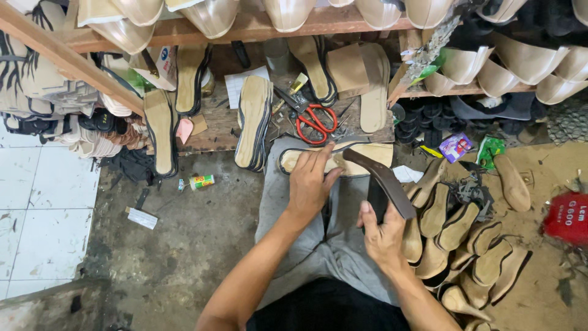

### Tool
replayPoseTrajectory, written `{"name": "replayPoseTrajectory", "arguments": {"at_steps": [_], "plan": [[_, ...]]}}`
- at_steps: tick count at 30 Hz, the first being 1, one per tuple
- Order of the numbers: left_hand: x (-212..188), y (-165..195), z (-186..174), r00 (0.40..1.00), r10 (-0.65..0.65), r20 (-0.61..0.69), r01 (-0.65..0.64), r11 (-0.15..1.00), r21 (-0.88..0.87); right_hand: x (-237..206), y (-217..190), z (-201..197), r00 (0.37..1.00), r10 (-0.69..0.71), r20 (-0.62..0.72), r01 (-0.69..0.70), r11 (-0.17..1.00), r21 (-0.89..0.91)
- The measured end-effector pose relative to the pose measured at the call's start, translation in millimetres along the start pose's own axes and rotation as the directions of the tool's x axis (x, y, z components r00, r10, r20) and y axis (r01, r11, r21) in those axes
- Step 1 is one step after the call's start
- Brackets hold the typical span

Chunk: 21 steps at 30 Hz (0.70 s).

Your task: The person repeatedly picks up shoe insoles, aligns them with a black rubber sole, and uses red-handled scissors to trim the excess rubber along the edge. Trimmed insoles are placed in a pile on the floor to the right.

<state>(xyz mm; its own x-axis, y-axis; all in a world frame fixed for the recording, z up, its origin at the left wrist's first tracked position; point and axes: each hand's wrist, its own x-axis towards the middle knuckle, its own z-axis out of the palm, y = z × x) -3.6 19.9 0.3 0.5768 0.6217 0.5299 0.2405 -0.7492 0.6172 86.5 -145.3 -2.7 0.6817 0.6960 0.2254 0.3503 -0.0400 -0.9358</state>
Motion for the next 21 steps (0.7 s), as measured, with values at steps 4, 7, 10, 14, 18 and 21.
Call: {"name": "replayPoseTrajectory", "arguments": {"at_steps": [4,7,10,14,18,21], "plan": [[0.8,-0.1,0.1,0.999,0.042,-0.026,-0.042,0.999,0.000,-2.6,13.7,6.8,0.998,-0.065,0.002,0.065,0.994,-0.091],[1.8,0.9,-1.1,0.999,0.035,-0.008,-0.035,0.999,-0.013,-0.6,15.7,5.7,0.998,-0.044,0.039,0.050,0.984,-0.169],[4.8,2.1,-3.9,1.000,0.016,0.015,-0.016,1.000,0.005,3.3,11.1,4.2,0.999,0.047,0.024,-0.045,0.994,-0.103],[3.3,7.1,-8.3,0.990,0.060,0.129,-0.068,0.996,0.055,-2.2,10.9,-10.7,0.996,0.025,0.081,-0.003,0.965,-0.261],[4.1,4.5,-9.6,0.947,0.220,0.235,-0.304,0.852,0.426,-24.4,37.2,-37.5,0.984,0.046,0.171,-0.006,0.973,-0.230],[10.9,-4.1,-8.6,0.888,0.201,0.413,-0.374,0.840,0.394,-39.3,65.1,-75.0,0.904,-0.007,0.428,0.051,0.995,-0.091]]}}
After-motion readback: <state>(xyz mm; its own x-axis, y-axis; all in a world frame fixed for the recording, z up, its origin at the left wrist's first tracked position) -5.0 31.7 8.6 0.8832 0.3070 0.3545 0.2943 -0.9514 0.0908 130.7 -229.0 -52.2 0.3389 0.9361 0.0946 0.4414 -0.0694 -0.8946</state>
